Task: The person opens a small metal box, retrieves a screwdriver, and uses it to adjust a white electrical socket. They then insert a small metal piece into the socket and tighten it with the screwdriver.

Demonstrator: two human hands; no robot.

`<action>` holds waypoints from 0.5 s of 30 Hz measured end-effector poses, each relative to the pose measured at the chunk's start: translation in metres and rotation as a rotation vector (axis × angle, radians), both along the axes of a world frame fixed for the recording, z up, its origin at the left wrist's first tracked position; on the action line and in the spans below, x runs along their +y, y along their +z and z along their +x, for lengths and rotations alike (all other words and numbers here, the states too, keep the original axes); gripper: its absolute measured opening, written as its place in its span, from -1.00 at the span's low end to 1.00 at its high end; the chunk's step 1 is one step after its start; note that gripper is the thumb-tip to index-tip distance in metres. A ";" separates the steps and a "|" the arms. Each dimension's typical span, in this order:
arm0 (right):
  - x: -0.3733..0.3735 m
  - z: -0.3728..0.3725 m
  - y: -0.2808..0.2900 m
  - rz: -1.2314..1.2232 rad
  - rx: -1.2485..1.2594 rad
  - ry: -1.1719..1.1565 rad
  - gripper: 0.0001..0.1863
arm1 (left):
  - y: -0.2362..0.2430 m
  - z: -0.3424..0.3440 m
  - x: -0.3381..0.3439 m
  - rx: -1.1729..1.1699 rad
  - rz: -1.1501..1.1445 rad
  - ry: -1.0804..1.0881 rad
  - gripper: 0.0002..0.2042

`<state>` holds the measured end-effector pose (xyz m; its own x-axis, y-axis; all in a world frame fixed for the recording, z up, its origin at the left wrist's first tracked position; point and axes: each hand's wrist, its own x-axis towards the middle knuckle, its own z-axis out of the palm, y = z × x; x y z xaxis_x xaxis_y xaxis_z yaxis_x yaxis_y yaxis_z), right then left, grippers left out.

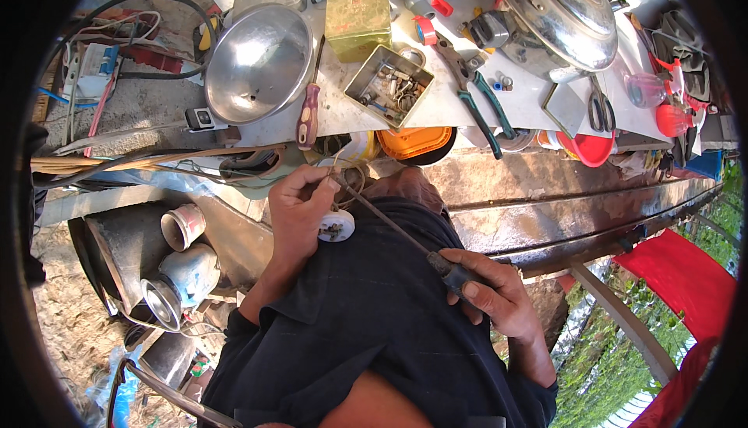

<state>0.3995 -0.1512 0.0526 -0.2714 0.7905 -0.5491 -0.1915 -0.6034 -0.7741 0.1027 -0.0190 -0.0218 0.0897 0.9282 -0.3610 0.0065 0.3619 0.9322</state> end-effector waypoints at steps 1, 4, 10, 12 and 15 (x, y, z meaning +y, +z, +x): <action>0.000 0.000 0.000 -0.004 0.004 0.004 -0.34 | 0.000 0.000 0.000 -0.008 -0.016 0.004 -0.85; 0.000 0.000 -0.001 -0.004 0.008 0.002 -0.34 | 0.000 0.000 0.001 -0.019 -0.017 0.012 -0.85; 0.006 -0.003 0.004 -0.009 -0.004 0.013 -0.35 | 0.002 0.001 0.000 -0.003 0.014 0.022 -0.85; 0.007 -0.004 0.009 -0.053 0.005 0.007 -0.36 | 0.002 0.002 0.000 0.103 0.111 0.019 -0.86; 0.009 -0.005 0.015 -0.237 0.159 -0.073 -0.36 | 0.002 0.004 0.001 0.226 0.265 0.002 -0.88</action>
<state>0.3949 -0.1420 0.0675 -0.3155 0.6659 -0.6760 -0.3488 -0.7439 -0.5700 0.1065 -0.0180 -0.0200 0.0330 0.9925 -0.1176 0.2230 0.1074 0.9689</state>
